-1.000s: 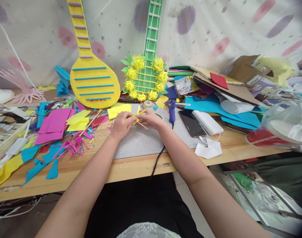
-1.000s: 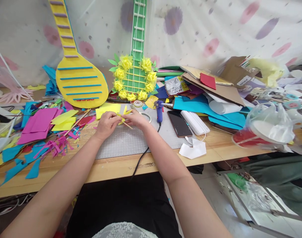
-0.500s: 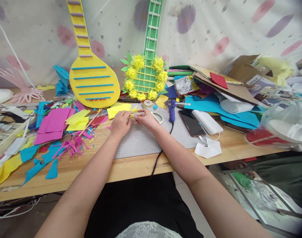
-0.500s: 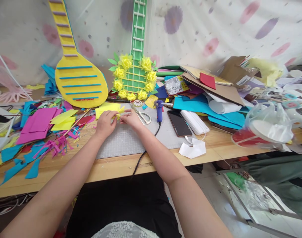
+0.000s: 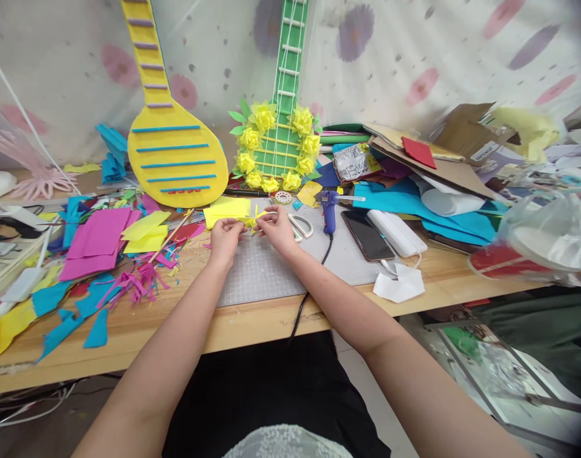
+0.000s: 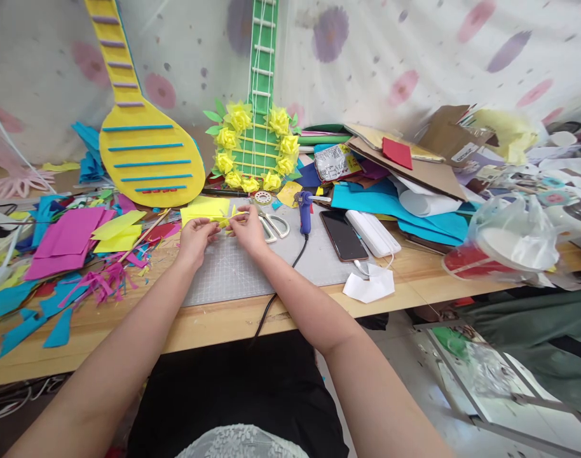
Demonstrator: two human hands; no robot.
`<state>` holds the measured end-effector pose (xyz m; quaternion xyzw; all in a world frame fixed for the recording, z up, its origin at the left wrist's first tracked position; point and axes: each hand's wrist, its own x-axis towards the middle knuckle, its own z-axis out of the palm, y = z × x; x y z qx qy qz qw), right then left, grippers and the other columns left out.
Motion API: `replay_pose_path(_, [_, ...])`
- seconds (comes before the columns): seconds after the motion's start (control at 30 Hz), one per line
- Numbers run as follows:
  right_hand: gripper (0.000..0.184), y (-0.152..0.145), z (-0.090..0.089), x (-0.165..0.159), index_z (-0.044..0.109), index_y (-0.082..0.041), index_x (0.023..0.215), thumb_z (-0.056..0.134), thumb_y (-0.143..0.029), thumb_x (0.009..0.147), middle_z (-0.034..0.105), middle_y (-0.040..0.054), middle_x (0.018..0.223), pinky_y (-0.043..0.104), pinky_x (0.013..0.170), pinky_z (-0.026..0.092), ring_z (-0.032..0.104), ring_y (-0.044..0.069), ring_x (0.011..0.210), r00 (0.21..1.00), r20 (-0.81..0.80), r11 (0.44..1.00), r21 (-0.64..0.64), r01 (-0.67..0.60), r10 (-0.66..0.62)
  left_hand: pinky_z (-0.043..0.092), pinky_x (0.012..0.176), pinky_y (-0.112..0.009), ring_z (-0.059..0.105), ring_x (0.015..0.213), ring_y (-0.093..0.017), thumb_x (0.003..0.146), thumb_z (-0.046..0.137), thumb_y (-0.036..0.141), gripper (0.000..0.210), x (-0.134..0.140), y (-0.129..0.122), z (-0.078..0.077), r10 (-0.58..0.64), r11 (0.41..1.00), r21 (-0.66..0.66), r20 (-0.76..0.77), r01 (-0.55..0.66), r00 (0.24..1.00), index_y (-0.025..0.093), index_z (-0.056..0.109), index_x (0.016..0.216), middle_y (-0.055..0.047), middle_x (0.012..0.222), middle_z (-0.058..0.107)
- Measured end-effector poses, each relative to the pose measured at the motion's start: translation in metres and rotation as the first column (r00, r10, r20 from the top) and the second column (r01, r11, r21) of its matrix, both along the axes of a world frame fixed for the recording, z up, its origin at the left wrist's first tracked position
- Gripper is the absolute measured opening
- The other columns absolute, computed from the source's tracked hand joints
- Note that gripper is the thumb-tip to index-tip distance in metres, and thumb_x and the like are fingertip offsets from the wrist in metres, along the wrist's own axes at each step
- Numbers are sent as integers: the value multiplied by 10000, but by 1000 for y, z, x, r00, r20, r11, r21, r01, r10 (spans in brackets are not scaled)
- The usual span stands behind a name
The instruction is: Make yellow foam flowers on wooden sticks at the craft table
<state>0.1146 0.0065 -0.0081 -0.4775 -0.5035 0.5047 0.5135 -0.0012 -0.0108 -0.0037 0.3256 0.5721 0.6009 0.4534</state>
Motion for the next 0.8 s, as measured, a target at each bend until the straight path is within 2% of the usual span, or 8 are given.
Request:
replay_pose_path(0.07, [213,4,1,7,338,-222,917,485,-210,764,525,-24,794,255,604,483,572,91,609,989,101,990,100,96,-106,409,482,-197,597,588,-115,633,604,187,249,-2,0,-1,4,1000,16,-88,-3,996,176,459,836,13,664,578])
replay_pose_path(0.17, [115,6,2,17,386,-199,888,408,-166,781,546,39,871,312,743,453,563,135,765,906,353,960,236,153,-231,399,481,-209,588,578,-123,650,601,237,283,0,0,-7,-79,994,53,-273,97,959,197,454,889,20,660,580])
replay_pose_path(0.23, [117,6,2,20,415,-184,878,388,-145,772,560,77,922,339,791,428,550,169,861,853,468,956,270,111,-231,402,509,-222,573,572,-123,615,639,237,355,2,0,-10,-128,985,53,-425,165,896,210,454,916,32,655,575])
replay_pose_path(0.33, [156,1,3,19,441,-171,914,396,-135,770,603,79,902,337,780,420,563,182,856,827,546,972,234,2,-133,385,524,-229,541,530,-120,598,658,230,422,4,1,-10,-160,978,13,-584,207,796,227,464,973,50,612,561])
replay_pose_path(0.47, [192,-3,3,16,457,-183,982,433,-163,793,650,30,823,300,763,414,591,157,804,832,548,976,215,-33,-92,337,455,-214,476,429,-102,640,627,256,340,1,8,-2,-261,962,-94,-581,255,771,233,506,957,62,537,524])
replay_pose_path(0.6, [123,-4,3,16,510,-194,900,423,-242,829,634,-1,731,271,706,412,576,136,700,805,579,979,203,14,-132,333,402,-199,470,400,-90,676,595,245,238,0,14,0,-405,913,-205,-547,352,732,209,526,901,47,547,519])
replay_pose_path(0.7, [144,-4,1,15,524,-188,904,415,-247,830,625,8,755,268,697,411,568,135,701,778,611,975,220,11,-147,354,392,-197,479,396,-90,715,565,237,175,2,13,-5,-419,907,-208,-523,366,742,192,521,878,37,547,516])
replay_pose_path(0.8, [141,-5,-1,14,533,-172,906,445,-215,804,631,38,864,259,722,411,572,139,786,774,614,962,270,-26,-152,370,388,-186,504,435,-84,756,527,249,91,0,10,-10,-387,920,-127,-446,371,807,184,494,811,18,616,531])
